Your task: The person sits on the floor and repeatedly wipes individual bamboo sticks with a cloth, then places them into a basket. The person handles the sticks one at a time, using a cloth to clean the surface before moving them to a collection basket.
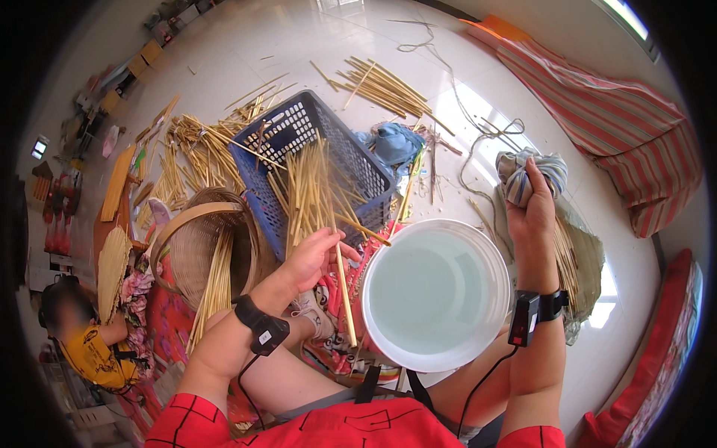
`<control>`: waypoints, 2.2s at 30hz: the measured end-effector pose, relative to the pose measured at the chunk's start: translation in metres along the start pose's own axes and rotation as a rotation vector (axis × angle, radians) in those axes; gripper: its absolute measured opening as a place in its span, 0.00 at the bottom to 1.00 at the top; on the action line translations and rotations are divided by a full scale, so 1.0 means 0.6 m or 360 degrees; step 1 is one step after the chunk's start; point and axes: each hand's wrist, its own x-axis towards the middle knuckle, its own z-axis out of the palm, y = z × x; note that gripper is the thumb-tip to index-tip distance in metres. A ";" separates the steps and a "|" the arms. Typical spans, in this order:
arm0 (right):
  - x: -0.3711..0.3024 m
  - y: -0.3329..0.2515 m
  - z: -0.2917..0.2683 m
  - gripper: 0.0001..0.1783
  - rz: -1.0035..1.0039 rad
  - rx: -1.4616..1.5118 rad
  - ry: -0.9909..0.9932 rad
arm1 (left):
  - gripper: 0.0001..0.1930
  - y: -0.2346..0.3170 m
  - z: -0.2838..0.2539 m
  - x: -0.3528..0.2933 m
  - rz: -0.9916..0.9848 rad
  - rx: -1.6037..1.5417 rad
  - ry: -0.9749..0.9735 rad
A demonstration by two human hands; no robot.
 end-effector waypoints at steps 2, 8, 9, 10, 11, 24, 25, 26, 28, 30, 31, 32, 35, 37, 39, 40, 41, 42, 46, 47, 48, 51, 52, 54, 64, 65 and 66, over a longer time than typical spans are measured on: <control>0.000 0.006 0.003 0.17 0.0002 -0.0038 -0.0003 | 0.08 0.001 -0.006 0.001 -0.0014 -0.0047 0.0081; -0.006 0.016 0.013 0.18 0.0067 -0.0089 -0.0076 | 0.07 0.024 -0.092 0.038 0.0030 -0.0068 0.0128; -0.005 0.017 0.011 0.18 0.0075 -0.0088 -0.0088 | 0.07 0.030 -0.090 0.039 0.0008 -0.0114 0.0211; -0.004 0.017 0.010 0.18 0.0084 -0.0087 -0.0099 | 0.07 0.036 -0.088 0.039 -0.0015 -0.0159 0.0294; -0.004 0.016 0.011 0.19 0.0081 -0.0091 -0.0094 | 0.08 0.040 -0.085 0.037 -0.0037 -0.0205 0.0377; -0.021 0.017 0.025 0.21 0.0099 -0.0011 -0.0108 | 0.07 0.067 -0.103 0.040 0.0376 -0.0190 0.0310; -0.021 0.018 0.025 0.20 0.0103 -0.0007 -0.0119 | 0.09 0.073 -0.111 0.043 0.0368 -0.0221 0.0298; -0.022 0.018 0.026 0.20 0.0107 0.0009 -0.0127 | 0.11 0.075 -0.117 0.047 0.0359 -0.0252 0.0285; -0.023 0.017 0.028 0.19 0.0113 0.0037 -0.0140 | 0.12 0.083 -0.108 0.047 0.0366 -0.0310 0.0405; -0.022 0.016 0.027 0.18 0.0122 0.0039 -0.0156 | 0.13 0.088 -0.109 0.048 0.0330 -0.0284 0.0467; -0.022 0.015 0.026 0.17 0.0126 0.0041 -0.0165 | 0.14 0.090 -0.112 0.049 0.0315 -0.0304 0.0431; -0.024 0.014 0.027 0.17 0.0118 0.0025 -0.0152 | 0.16 0.087 -0.120 0.052 0.0308 -0.0244 0.0410; -0.030 0.016 0.033 0.16 0.0109 0.0003 -0.0143 | 0.21 0.081 -0.133 0.057 0.0315 -0.0134 0.0409; -0.029 0.015 0.032 0.16 0.0117 0.0025 -0.0173 | 0.26 0.086 -0.116 0.047 0.0356 -0.0149 0.0479; -0.031 0.015 0.035 0.15 0.0119 0.0019 -0.0164 | 0.29 0.091 -0.121 0.050 0.0332 -0.0214 0.0437; -0.032 0.017 0.036 0.15 0.0123 0.0017 -0.0164 | 0.30 0.093 -0.123 0.049 0.0323 -0.0248 0.0420; -0.031 0.018 0.037 0.15 0.0131 0.0013 -0.0167 | 0.28 0.093 -0.124 0.047 0.0360 -0.0211 0.0493; -0.031 0.018 0.036 0.14 0.0133 0.0007 -0.0166 | 0.26 0.094 -0.118 0.046 0.0394 -0.0175 0.0559; -0.031 0.019 0.035 0.14 0.0129 0.0003 -0.0152 | 0.29 0.101 -0.098 0.038 0.0400 -0.0149 0.0662; -0.032 0.018 0.036 0.14 0.0125 -0.0003 -0.0150 | 0.29 0.102 -0.096 0.036 0.0383 -0.0089 0.0691; -0.035 0.018 0.038 0.14 0.0123 -0.0009 -0.0147 | 0.28 0.102 -0.094 0.033 0.0365 -0.0027 0.0721; -0.039 0.020 0.043 0.15 0.0119 -0.0012 -0.0134 | 0.26 0.110 -0.076 0.014 0.0344 0.0076 0.0749; -0.040 0.021 0.044 0.15 0.0117 -0.0011 -0.0127 | 0.25 0.113 -0.071 0.009 0.0342 0.0096 0.0746; -0.041 0.023 0.044 0.14 0.0128 -0.0010 -0.0116 | 0.22 0.110 -0.072 0.005 0.0529 0.0065 0.0753; -0.024 0.036 0.036 0.12 0.0188 -0.0073 -0.0185 | 0.10 0.149 -0.105 -0.063 0.1154 0.0092 0.0823; -0.025 0.034 0.037 0.12 0.0168 -0.0099 -0.0168 | 0.10 0.159 -0.111 -0.077 0.1174 0.0074 0.0807; -0.028 0.037 0.042 0.12 0.0161 -0.0121 -0.0159 | 0.10 0.169 -0.120 -0.097 0.1196 0.0058 0.0806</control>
